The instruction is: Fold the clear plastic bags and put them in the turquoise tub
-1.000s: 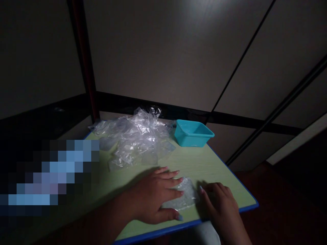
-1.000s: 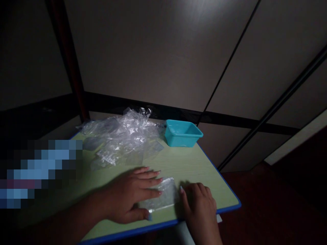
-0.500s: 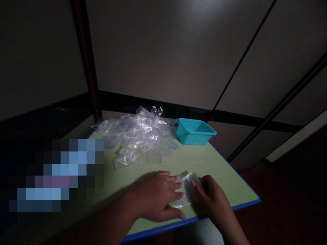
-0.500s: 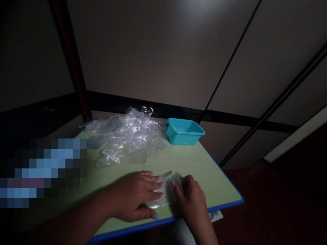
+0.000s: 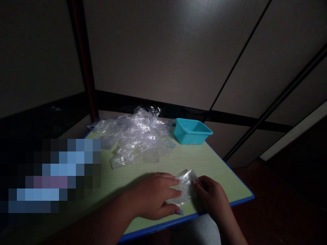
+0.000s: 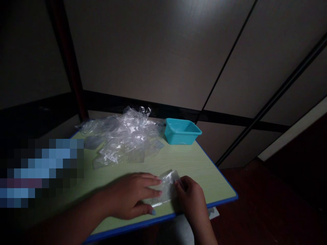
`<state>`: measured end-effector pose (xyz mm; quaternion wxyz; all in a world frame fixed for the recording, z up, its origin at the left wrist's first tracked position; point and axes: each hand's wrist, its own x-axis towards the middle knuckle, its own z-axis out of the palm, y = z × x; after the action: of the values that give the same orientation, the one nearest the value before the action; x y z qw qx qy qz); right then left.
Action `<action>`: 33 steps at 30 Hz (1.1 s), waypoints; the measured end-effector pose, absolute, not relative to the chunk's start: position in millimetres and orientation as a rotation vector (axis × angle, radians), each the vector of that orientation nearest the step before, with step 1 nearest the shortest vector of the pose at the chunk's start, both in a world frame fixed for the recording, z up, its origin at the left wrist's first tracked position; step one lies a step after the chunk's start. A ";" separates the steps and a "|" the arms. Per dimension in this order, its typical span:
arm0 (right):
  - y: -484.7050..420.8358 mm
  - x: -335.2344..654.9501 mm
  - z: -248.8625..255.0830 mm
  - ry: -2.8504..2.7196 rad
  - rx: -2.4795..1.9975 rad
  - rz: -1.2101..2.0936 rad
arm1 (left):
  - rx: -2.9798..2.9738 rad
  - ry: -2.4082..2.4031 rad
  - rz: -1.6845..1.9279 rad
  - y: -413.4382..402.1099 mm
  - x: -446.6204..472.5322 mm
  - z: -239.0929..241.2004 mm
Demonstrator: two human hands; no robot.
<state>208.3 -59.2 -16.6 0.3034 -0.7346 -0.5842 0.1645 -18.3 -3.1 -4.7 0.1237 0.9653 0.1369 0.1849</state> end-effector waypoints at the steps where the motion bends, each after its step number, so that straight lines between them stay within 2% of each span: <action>1: -59.1 208.7 -16.9 -1.552 -1.949 0.422 | 2.811 0.392 0.539 -3.2 -18.1 -5.2; 8: -61.9 204.2 -13.4 -1.506 -1.865 0.433 | 2.810 0.357 0.551 -3.0 -16.3 -7.3; 14: -70.8 197.9 -19.4 -1.562 -1.765 0.310 | 2.811 0.342 0.556 -2.3 -15.7 -7.0; 26: -88.6 204.1 -36.7 -1.673 -1.815 0.184 | 2.844 0.354 0.546 -2.5 -16.2 -10.6; 33: -89.9 188.6 -37.4 -1.873 -1.666 -0.050 | 2.881 0.373 0.514 -2.9 -15.4 -8.1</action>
<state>188.6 -89.9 -37.4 0.3122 -0.6313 -0.7097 -0.0190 -15.4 -2.9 -8.1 0.0956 0.9721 0.1257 0.1734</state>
